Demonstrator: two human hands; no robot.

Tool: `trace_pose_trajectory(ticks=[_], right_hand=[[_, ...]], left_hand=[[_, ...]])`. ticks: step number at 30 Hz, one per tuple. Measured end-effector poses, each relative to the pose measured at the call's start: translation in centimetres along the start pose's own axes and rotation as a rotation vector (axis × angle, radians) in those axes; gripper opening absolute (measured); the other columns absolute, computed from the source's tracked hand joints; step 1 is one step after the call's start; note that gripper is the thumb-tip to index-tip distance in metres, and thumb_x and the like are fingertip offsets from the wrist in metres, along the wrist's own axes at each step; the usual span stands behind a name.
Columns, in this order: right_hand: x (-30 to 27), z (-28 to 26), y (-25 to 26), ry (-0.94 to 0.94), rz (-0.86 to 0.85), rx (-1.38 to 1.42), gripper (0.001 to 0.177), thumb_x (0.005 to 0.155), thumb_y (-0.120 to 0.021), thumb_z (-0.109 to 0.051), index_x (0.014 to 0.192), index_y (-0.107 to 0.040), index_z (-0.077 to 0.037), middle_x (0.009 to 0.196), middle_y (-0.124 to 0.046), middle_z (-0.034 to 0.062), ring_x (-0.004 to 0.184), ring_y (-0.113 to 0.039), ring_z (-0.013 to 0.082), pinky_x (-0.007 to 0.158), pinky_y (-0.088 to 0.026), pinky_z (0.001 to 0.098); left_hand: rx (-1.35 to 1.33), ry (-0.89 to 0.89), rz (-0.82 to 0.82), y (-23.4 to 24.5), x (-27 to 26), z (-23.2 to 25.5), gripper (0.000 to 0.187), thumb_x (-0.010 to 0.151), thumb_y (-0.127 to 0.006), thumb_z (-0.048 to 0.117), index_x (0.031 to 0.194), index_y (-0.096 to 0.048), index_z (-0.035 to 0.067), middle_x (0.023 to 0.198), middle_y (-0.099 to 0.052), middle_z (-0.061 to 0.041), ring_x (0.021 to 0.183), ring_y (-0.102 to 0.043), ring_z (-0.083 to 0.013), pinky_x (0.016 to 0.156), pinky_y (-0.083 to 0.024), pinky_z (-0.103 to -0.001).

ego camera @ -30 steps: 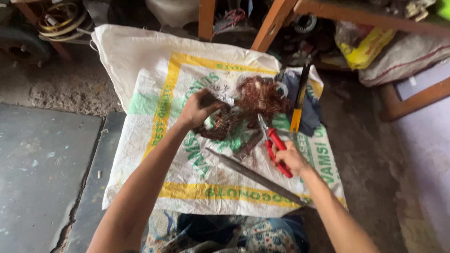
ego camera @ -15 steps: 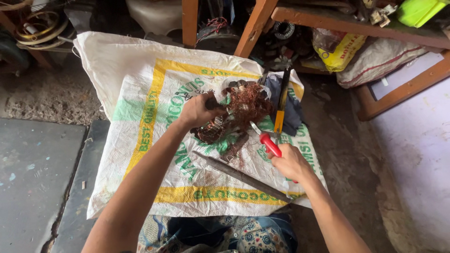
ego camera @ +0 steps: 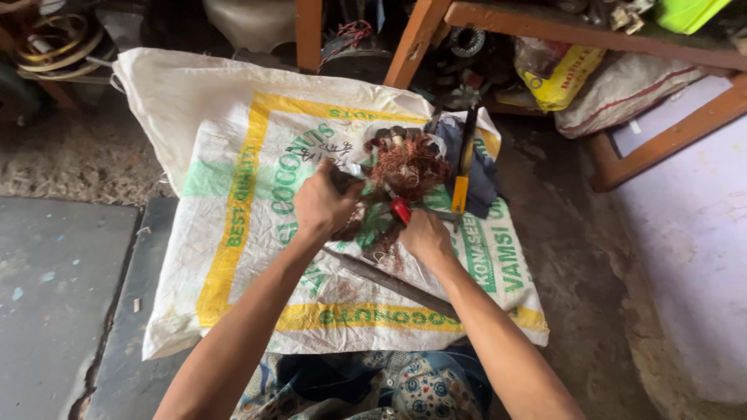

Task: The person strips copper wire from an electrical stator using pliers and a metal rod on top of a white sack.

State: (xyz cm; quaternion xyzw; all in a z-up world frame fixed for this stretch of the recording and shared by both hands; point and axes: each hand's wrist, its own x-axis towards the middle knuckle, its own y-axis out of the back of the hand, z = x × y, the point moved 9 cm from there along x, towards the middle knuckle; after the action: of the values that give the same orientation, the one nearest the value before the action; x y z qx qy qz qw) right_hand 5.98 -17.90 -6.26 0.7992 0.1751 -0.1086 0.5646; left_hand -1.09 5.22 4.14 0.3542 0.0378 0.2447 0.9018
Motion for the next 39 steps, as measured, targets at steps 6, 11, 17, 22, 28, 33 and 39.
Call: trace_pose_trajectory(ticks=[6,11,17,22,28,33,39], right_hand=[[0.4,-0.6,0.1,0.031,-0.007,-0.01,0.02,0.094,-0.052,-0.008,0.11,-0.058,0.004,0.084,-0.06,0.011,0.06,-0.057,0.0194,0.052,-0.046,0.0383],[1.8,0.5,-0.5,0.042,-0.052,0.085,0.016,0.089,-0.059,-0.005,0.101,-0.063,0.004,0.079,-0.064,0.0122,0.059,-0.059,0.0213,0.051,-0.047,0.0403],[1.1,0.6,3.9,0.129,-0.021,0.346,0.013,0.086,-0.059,-0.006,0.091,-0.066,0.004,0.061,-0.064,0.0108,0.046,-0.061,0.0201,0.047,-0.051,0.0391],[-1.9,0.9,6.8,0.061,0.068,0.111,0.019,0.093,-0.058,-0.009,0.102,-0.067,0.005,0.068,-0.061,0.0093,0.047,-0.052,0.0179,0.044,-0.042,0.0369],[-3.8,1.8,2.9,0.248,0.169,0.181,0.023,0.097,-0.055,-0.018,0.104,-0.064,0.003,0.066,-0.06,0.0071,0.044,-0.052,0.0167,0.038,-0.043,0.0346],[-2.1,3.6,5.7,0.317,0.463,0.061,0.016,0.093,-0.061,-0.012,0.1,-0.069,0.001,0.075,-0.065,0.0139,0.056,-0.062,0.0222,0.053,-0.047,0.0368],[-4.0,4.0,9.2,0.169,0.132,0.325,0.016,0.09,-0.062,-0.014,0.098,-0.071,-0.004,0.069,-0.069,0.0111,0.061,-0.066,0.0183,0.057,-0.052,0.0356]], left_hand=[[-0.173,0.08,0.04,7.5,-1.0,-1.4,0.041,0.079,-0.085,0.038,0.097,-0.071,0.004,0.087,-0.077,-0.011,0.068,-0.072,-0.0177,0.064,-0.058,-0.035],[-0.273,0.066,-0.037,10.7,-0.2,-3.2,0.044,0.075,-0.087,0.032,0.098,-0.07,-0.001,0.086,-0.076,-0.015,0.066,-0.072,-0.0201,0.061,-0.059,-0.036],[-0.66,0.053,-0.141,0.2,1.1,-4.6,0.04,0.077,-0.086,0.028,0.103,-0.07,0.002,0.089,-0.076,-0.011,0.073,-0.072,-0.0185,0.069,-0.057,-0.031],[-0.901,0.049,-0.105,-6.5,2.6,-6.4,0.039,0.079,-0.088,0.022,0.103,-0.067,-0.002,0.081,-0.069,-0.01,0.067,-0.06,-0.0185,0.061,-0.049,-0.032],[-0.988,-0.061,-0.169,-8.1,4.1,-7.1,0.039,0.075,-0.088,0.015,0.103,-0.066,-0.001,0.084,-0.07,-0.007,0.075,-0.066,-0.0141,0.072,-0.056,-0.028],[-1.006,-0.089,-0.25,-8.6,3.3,-6.6,0.031,0.083,-0.085,0.014,0.102,-0.066,-0.002,0.088,-0.072,-0.008,0.078,-0.066,-0.0166,0.075,-0.055,-0.032],[-1.394,0.199,-0.222,-11.0,3.6,-8.9,0.028,0.081,-0.082,0.012,0.103,-0.067,-0.001,0.082,-0.073,-0.009,0.057,-0.063,-0.0162,0.05,-0.055,-0.032]])
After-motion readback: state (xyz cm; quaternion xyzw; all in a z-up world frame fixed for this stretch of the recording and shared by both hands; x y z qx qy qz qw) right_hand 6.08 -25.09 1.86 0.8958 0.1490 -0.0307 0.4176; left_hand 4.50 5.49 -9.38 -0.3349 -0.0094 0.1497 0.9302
